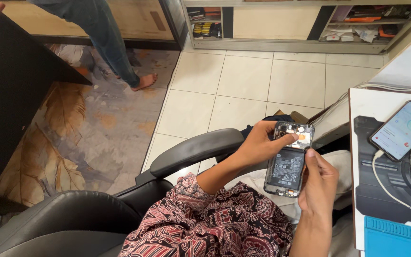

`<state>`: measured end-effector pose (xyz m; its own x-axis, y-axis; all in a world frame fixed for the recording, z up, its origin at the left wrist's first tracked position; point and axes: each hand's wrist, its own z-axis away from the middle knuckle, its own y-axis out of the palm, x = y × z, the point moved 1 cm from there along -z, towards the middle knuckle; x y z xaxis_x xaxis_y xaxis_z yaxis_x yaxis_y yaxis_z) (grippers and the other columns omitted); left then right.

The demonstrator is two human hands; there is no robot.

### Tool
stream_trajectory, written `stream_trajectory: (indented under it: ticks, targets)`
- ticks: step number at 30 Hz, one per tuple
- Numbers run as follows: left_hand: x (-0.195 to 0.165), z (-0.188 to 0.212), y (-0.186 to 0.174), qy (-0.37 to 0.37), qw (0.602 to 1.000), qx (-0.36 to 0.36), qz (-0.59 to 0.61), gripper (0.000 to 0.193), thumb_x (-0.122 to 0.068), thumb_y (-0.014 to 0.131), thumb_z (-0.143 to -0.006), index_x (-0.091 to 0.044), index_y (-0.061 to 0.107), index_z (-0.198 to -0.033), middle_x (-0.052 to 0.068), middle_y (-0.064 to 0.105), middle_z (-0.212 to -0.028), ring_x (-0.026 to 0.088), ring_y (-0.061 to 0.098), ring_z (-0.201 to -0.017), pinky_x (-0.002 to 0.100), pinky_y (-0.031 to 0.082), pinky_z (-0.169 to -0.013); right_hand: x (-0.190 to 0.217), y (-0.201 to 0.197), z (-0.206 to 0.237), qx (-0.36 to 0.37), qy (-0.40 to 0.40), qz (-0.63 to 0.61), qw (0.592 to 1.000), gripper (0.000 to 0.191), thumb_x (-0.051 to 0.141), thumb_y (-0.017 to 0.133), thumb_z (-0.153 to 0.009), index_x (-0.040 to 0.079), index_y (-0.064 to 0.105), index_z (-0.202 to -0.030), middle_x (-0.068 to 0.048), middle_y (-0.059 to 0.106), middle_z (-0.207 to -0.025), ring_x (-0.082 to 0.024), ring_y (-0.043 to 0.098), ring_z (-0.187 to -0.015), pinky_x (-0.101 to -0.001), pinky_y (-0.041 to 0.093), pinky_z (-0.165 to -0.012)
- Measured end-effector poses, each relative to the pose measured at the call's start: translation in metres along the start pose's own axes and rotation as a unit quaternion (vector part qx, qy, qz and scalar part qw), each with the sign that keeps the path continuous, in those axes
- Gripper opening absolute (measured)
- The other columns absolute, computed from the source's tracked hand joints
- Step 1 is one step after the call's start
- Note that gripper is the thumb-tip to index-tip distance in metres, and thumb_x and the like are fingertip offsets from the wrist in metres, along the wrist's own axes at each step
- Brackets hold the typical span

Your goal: The person is repairing a smartphone by manipulating its internal components. They handle the battery and circuit board, adjusting connections and inspecting the device while seated at a workbench.

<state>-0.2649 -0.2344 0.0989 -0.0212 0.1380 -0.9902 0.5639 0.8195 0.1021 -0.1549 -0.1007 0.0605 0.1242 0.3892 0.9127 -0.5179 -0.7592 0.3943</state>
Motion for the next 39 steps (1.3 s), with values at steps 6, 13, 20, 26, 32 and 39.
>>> stream_trajectory:
  ticks: [6, 13, 20, 26, 32, 39]
  targets:
    - [-0.002, 0.001, -0.001, 0.032, 0.998, -0.031, -0.047, 0.024, -0.021, 0.072, -0.1, 0.003, 0.074, -0.097, -0.002, 0.064, -0.077, 0.003, 0.053, -0.073, 0.023, 0.044, -0.062, -0.005, 0.0, 0.007, -0.012, 0.008, -0.001, 1.0, 0.029, 0.018, 0.063, -0.107, -0.007, 0.072, -0.119, -0.007, 0.072, -0.093, -0.008, 0.064, -0.074, -0.0216, 0.051, -0.064]
    - [-0.003, 0.001, -0.001, 0.029, 0.999, -0.023, -0.019, 0.023, -0.021, 0.071, -0.097, 0.001, 0.074, -0.101, -0.002, 0.067, -0.079, 0.002, 0.057, -0.071, 0.021, 0.047, -0.061, -0.008, 0.0, 0.008, -0.029, 0.015, 0.003, 0.999, 0.03, 0.019, 0.065, -0.104, -0.006, 0.071, -0.119, -0.008, 0.073, -0.093, -0.008, 0.066, -0.074, -0.0224, 0.053, -0.063]
    - [0.002, -0.001, 0.0, 0.027, 0.999, -0.014, -0.019, 0.023, -0.021, 0.07, -0.099, 0.002, 0.074, -0.096, -0.003, 0.067, -0.078, 0.002, 0.058, -0.073, 0.021, 0.047, -0.062, -0.011, -0.003, 0.006, -0.025, -0.003, -0.002, 1.0, 0.029, 0.018, 0.064, -0.105, -0.007, 0.071, -0.119, -0.008, 0.073, -0.096, -0.008, 0.065, -0.077, -0.0219, 0.054, -0.066]
    - [0.007, -0.002, -0.003, 0.018, 0.999, -0.008, -0.031, 0.025, -0.021, 0.071, -0.099, 0.003, 0.075, -0.096, -0.003, 0.066, -0.076, 0.001, 0.054, -0.071, 0.021, 0.043, -0.058, -0.014, -0.006, 0.007, -0.024, -0.015, -0.007, 1.0, 0.03, 0.017, 0.066, -0.105, -0.008, 0.071, -0.121, -0.009, 0.073, -0.097, -0.008, 0.065, -0.078, -0.0214, 0.053, -0.067]
    - [0.009, -0.004, -0.001, 0.019, 0.999, -0.017, -0.027, 0.025, -0.023, 0.071, -0.098, 0.002, 0.076, -0.1, -0.002, 0.068, -0.077, 0.001, 0.058, -0.069, 0.021, 0.047, -0.057, -0.011, -0.006, 0.006, -0.026, -0.029, 0.008, 0.999, 0.029, 0.015, 0.067, -0.104, -0.008, 0.071, -0.122, -0.009, 0.073, -0.097, -0.008, 0.064, -0.078, -0.0207, 0.052, -0.067]
    - [-0.034, -0.034, -0.016, 0.115, 0.977, 0.136, -0.116, 0.029, -0.026, 0.073, -0.104, -0.001, 0.075, -0.118, 0.001, 0.074, -0.089, 0.004, 0.065, -0.08, 0.024, 0.056, -0.07, -0.003, -0.01, 0.01, -0.036, -0.058, -0.002, 0.998, 0.027, 0.013, 0.067, -0.105, -0.008, 0.071, -0.121, -0.009, 0.073, -0.1, -0.009, 0.065, -0.082, -0.0213, 0.053, -0.072]
